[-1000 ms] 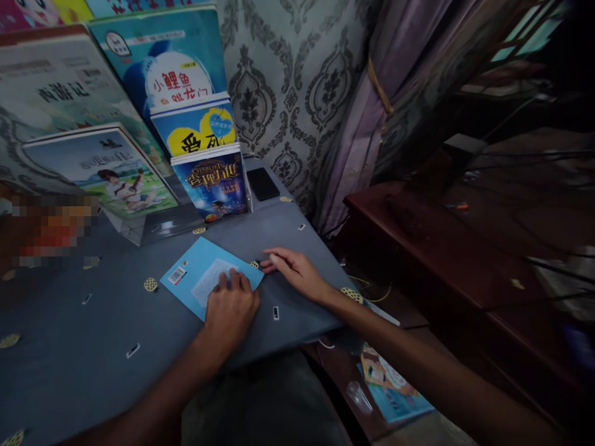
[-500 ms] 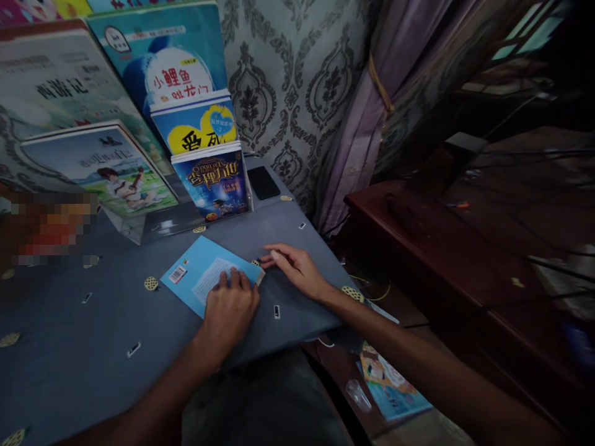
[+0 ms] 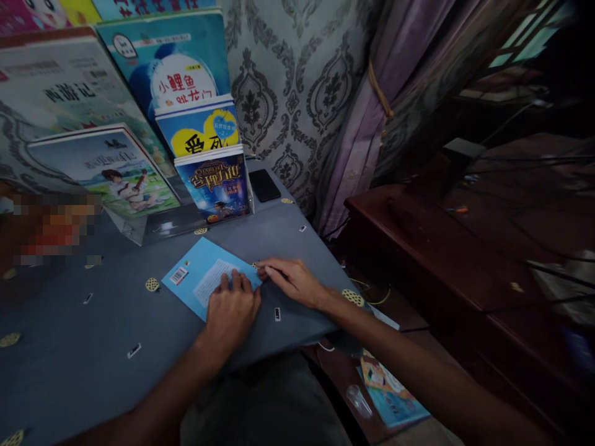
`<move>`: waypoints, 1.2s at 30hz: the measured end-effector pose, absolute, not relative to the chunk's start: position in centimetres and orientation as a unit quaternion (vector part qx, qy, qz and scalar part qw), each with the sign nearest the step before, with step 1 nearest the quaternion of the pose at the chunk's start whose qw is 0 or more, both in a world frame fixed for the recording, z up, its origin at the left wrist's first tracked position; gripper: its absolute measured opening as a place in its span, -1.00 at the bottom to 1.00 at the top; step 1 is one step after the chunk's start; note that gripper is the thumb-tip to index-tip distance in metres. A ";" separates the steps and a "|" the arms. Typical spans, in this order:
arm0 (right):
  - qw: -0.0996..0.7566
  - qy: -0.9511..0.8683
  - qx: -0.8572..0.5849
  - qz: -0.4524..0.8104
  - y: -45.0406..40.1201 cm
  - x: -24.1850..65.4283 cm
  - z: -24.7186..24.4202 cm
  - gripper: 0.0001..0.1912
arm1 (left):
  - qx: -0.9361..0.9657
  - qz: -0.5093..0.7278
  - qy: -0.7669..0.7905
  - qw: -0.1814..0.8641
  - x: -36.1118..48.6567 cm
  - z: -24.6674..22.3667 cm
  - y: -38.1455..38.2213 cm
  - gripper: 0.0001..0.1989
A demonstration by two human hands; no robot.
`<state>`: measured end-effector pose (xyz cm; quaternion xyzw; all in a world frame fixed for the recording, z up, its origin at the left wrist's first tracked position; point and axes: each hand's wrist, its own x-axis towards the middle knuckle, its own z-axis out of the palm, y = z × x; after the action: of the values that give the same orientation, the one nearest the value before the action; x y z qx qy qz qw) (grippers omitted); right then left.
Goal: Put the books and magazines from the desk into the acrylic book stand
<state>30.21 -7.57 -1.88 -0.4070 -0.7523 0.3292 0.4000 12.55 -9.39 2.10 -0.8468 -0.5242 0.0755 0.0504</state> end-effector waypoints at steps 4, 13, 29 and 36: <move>0.385 -0.777 -0.410 0.283 -7.5 30.1 -1.8 -0.67 | -0.851 0.074 -0.518 0.038 11.8 2.0 -9.5 -0.56; 0.334 -0.859 -0.321 0.216 -7.1 29.9 -1.8 -0.71 | -0.930 0.104 -0.352 -0.023 2.0 1.5 -7.7 -0.19; 0.249 -0.865 -0.372 0.225 -5.6 27.5 -1.6 -0.65 | -0.944 0.116 -0.263 0.161 0.7 -0.1 -4.6 -0.27; 0.287 -0.842 -0.379 0.256 -6.2 27.7 -1.3 -0.60 | -0.957 0.100 -0.273 0.010 -0.7 0.9 -4.2 -0.12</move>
<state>27.69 -6.24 -1.31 -0.3788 -0.8417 0.2564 0.2870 -0.75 -4.22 0.93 -0.9568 -0.2730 0.0999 0.0099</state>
